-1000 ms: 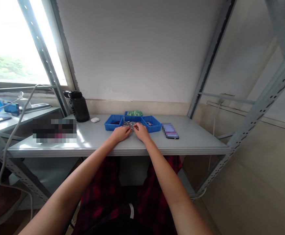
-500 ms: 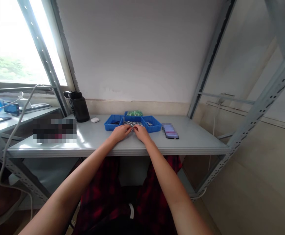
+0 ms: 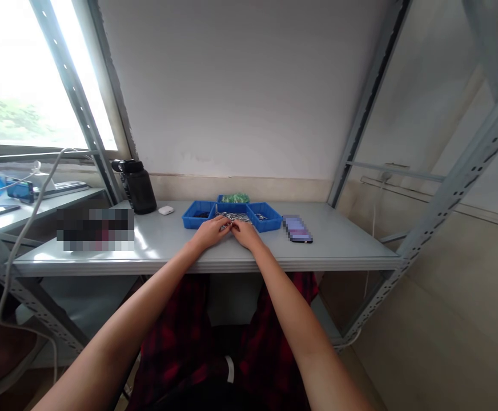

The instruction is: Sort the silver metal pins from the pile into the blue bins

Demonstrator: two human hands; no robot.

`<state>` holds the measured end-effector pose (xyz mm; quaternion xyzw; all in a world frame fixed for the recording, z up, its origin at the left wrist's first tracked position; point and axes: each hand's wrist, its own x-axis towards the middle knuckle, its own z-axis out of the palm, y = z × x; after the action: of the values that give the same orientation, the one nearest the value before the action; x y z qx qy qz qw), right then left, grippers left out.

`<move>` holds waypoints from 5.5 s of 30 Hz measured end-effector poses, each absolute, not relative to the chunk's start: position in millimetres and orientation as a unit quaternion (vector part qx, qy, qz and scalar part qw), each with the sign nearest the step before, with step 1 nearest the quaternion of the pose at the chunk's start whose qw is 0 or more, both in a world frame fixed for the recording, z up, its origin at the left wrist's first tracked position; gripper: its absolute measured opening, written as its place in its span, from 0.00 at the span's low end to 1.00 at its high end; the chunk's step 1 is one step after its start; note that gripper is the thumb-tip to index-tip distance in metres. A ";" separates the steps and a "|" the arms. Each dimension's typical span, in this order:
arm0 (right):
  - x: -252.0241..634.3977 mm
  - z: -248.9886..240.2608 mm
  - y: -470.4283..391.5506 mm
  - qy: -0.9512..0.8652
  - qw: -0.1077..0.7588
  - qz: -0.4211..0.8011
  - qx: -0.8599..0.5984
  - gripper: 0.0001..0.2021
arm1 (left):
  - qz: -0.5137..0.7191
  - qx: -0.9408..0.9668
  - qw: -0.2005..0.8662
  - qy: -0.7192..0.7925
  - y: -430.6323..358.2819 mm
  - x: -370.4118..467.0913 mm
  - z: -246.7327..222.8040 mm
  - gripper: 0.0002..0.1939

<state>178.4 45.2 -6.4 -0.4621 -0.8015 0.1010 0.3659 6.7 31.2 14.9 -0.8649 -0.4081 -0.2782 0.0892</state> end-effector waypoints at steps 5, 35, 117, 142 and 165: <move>178.4 -4.4 43.7 -0.780 0.404 0.131 -0.459 0.09 | -0.281 -0.853 0.080 -0.433 30.9 7.3 15.3 0.11; 176.9 -1.2 41.1 -0.771 0.419 0.110 -0.467 0.09 | -0.229 -0.859 0.054 -0.455 39.0 5.0 10.9 0.14; 179.8 1.7 38.2 -0.734 0.432 0.138 -0.506 0.10 | -0.305 -0.836 0.087 -0.448 36.8 6.3 12.9 0.13; 170.5 8.3 27.1 -0.831 0.270 0.031 -0.485 0.12 | -0.230 -0.587 0.309 -0.712 -23.8 -215.0 58.5 0.30; 218.2 41.1 22.0 -0.848 0.165 -0.091 -0.496 0.11 | -0.161 -0.556 0.243 -0.778 -42.0 -269.6 44.6 0.33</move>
<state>218.2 22.0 41.1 -0.4963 -0.8476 -0.0907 0.1645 -269.6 -42.0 44.6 -0.5564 -0.7780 -0.1615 0.2431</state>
